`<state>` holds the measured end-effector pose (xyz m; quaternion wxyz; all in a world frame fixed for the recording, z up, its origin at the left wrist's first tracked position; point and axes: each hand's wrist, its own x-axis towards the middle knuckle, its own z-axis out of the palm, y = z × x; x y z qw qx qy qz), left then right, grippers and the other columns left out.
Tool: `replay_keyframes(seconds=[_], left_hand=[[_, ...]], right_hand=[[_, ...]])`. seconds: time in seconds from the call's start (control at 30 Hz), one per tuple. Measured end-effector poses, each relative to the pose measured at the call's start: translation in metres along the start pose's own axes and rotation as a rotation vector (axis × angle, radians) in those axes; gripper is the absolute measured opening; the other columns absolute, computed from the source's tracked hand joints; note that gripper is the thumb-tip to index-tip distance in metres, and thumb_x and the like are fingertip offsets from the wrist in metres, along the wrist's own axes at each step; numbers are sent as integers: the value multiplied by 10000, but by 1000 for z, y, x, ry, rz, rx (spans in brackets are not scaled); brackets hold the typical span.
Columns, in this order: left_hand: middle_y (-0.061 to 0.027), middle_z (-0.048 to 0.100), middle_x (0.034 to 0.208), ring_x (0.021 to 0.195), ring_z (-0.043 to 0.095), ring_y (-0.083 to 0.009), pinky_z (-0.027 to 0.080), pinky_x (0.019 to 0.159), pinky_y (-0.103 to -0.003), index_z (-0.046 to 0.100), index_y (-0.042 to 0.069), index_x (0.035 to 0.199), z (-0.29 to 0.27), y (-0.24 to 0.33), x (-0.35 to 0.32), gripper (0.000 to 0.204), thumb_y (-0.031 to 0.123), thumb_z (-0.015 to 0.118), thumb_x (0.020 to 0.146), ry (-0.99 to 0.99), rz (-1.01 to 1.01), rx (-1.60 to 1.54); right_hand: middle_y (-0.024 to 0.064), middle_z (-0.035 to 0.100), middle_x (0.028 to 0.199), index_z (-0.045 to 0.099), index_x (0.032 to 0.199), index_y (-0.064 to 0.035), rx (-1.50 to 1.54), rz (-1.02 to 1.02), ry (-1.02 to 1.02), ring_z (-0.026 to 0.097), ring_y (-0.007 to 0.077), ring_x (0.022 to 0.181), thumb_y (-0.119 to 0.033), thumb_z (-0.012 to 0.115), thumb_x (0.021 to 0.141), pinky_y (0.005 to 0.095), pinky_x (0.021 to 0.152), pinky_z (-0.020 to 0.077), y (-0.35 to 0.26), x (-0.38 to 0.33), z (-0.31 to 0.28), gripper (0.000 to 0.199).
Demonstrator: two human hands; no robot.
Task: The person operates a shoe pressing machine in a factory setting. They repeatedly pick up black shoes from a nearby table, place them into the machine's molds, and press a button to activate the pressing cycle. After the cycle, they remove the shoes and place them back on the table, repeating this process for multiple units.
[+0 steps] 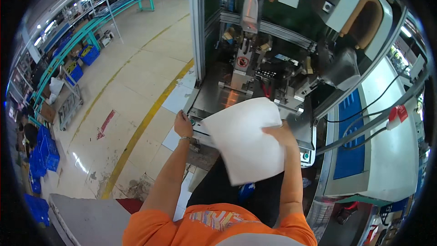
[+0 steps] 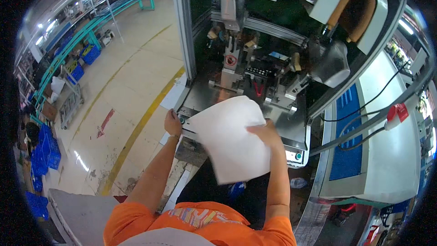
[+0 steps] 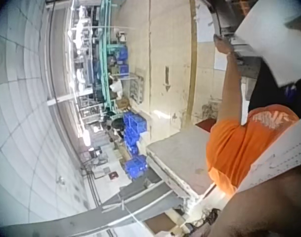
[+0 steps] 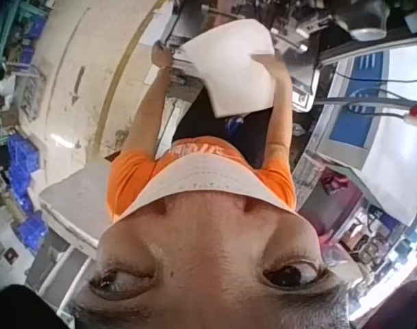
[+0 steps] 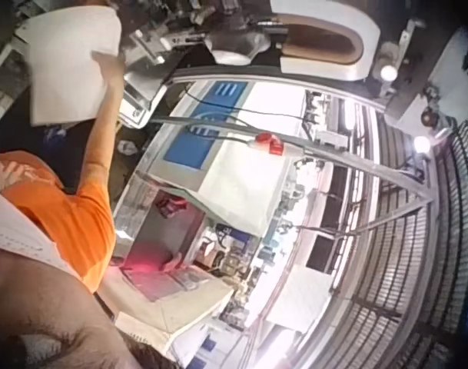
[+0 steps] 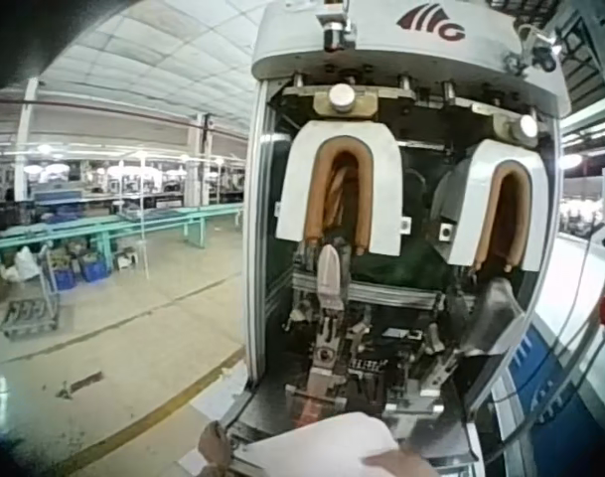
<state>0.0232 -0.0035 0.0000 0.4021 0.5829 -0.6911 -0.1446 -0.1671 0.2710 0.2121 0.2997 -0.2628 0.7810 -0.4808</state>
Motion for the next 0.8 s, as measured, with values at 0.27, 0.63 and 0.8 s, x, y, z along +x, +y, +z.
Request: replay_keyframes(seconds=[0.27,0.63,0.8], left_hand=[[-115,605,937,807,575,-290,448,698,-395,558,66,1017,-1,-4,-1,256,209,434,845,0,-29,-33],[-99,603,925,821,566,-288,448,704,-376,557,90,998,2,4,0,222,167,459,814,47,-68,-19],[-115,600,921,825,569,-284,450,708,-383,552,102,1016,-7,0,3,239,177,483,799,-20,-90,-57]], right_hand=[[110,604,866,553,950,1,213,-290,-179,536,157,658,-167,583,756,286,627,428,56,35,17,258],[109,614,808,454,1105,38,140,-307,-199,569,180,759,-161,659,686,312,677,473,27,36,34,507],[133,593,957,434,1147,58,656,-355,-302,572,243,901,-236,659,701,387,765,462,-15,23,4,579]])
